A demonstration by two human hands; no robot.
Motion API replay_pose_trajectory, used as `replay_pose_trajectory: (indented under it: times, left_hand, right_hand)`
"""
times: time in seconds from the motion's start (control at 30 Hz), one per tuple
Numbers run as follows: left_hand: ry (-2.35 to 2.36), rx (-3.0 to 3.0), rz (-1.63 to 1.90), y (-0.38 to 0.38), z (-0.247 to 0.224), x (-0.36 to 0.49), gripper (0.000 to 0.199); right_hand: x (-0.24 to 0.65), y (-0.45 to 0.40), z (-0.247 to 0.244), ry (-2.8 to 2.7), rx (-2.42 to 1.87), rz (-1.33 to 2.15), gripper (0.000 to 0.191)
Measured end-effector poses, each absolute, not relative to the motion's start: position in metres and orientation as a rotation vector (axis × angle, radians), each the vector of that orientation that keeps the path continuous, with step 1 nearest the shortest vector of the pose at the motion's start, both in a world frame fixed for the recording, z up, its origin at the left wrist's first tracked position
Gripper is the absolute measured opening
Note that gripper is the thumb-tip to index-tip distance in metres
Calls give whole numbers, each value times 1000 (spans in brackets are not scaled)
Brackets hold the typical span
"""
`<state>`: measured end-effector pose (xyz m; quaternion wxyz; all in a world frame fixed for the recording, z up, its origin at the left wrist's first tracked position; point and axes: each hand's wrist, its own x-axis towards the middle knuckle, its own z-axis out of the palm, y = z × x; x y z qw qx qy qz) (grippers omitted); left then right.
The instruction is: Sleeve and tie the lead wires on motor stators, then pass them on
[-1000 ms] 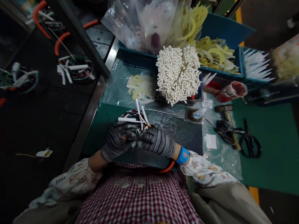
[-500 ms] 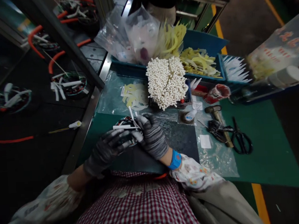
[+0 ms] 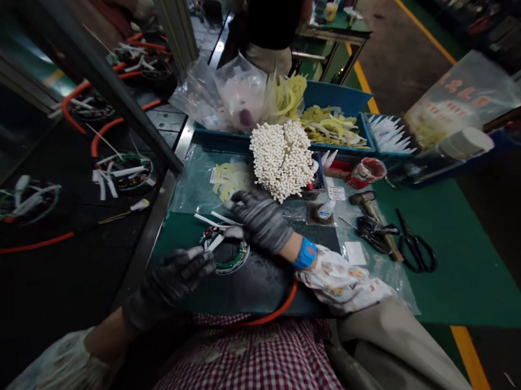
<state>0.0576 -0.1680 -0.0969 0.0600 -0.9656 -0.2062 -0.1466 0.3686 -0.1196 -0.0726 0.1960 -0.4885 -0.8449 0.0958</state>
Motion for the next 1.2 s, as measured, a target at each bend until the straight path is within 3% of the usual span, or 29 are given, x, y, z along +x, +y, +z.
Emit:
replay_pose_trajectory:
  times: [0.17,0.27,0.4,0.5,0.7,0.83,0.93,1.07,1.2]
  left_hand:
    - [-559,-2909,-638,-154,-124,55,26]
    - [-527,-3019,-614,-144,-128,63,27]
    - [-1005,-3028,-711,-156,-143,80,25]
    - [-1247,-2882,-792,-173,-157,91,16]
    - [-1151,-2862,-845,-178,-154,91,7]
    - [-1114,-2897,-822,-172,-149,89,11]
    - [-1161,-2918,-792,-172,-146,92,13]
    - [-1153,-2909,-756,-174,-139,97,17]
    - [-1129,-2925,-745,-173,-133,97,14]
  right_hand:
    - [391,-101,-56,-1878,-1708,-101,28]
    - [390,-83,-59,-1805,-1734,-32,26]
    - [390,-97,-45,-1912,-1610,122,3]
    - [397,-134,-22,-1818,-1347,342,4]
    - [385,-197,-15,-1555,-1263,688,19]
    - [362,-210,-49,-1474,-1314,494,21]
    - [352,-225,-67,-1279,-1378,502,34]
    - [348,-252,-67,-986,-1454,1011,54]
    - [350,-271,-55,-794,-1407,1615,46]
